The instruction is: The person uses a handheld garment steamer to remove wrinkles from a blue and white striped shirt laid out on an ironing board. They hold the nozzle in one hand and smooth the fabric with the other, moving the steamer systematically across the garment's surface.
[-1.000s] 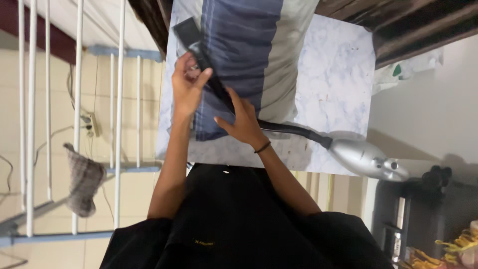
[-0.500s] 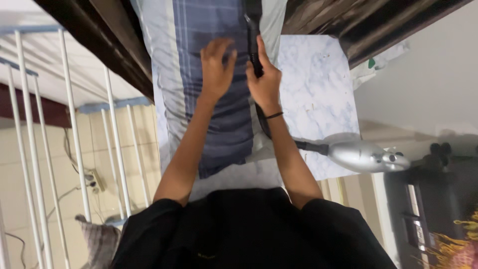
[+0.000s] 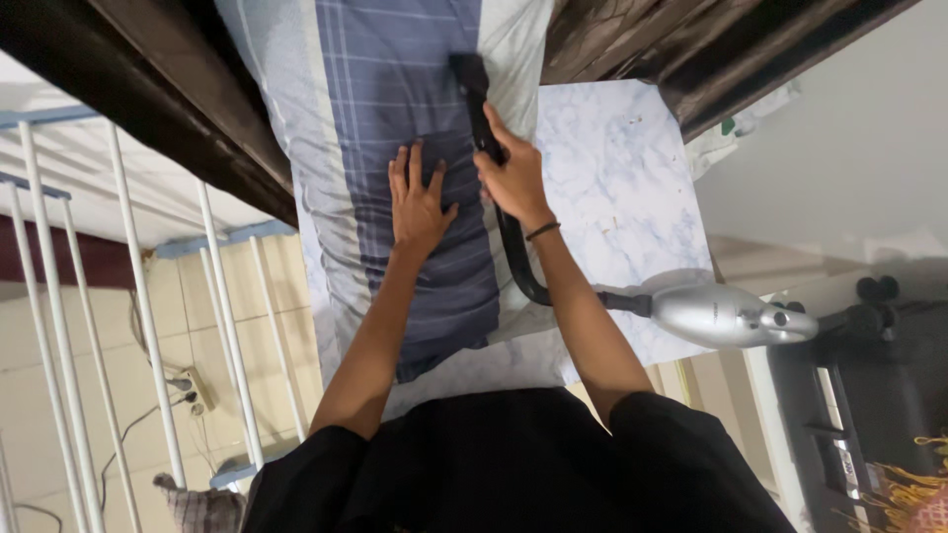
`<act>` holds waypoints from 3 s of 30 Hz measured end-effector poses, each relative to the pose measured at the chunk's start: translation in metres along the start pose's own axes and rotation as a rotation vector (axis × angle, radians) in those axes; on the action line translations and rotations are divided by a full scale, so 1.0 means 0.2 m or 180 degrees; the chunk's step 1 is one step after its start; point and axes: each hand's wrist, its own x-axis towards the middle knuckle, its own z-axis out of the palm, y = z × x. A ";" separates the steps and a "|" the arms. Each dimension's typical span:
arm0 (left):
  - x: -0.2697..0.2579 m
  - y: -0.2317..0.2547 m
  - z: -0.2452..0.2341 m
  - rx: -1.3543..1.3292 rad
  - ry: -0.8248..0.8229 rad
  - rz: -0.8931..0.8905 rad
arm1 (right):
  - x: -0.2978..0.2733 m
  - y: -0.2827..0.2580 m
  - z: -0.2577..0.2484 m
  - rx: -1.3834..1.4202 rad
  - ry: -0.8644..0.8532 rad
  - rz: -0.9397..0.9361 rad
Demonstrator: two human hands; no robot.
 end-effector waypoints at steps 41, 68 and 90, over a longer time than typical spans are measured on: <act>-0.07 -0.03 0.13 0.0554 -0.0437 -0.0034 | 0.18 -0.06 0.40 -0.0911 0.0008 -0.1495; -0.11 -0.02 0.09 0.0252 0.0043 0.0091 | -0.06 -0.14 0.11 -0.0520 0.0645 -0.1220; -0.06 0.00 0.06 0.0200 0.0070 0.0065 | -0.04 0.24 -0.17 0.0691 0.0662 -0.0107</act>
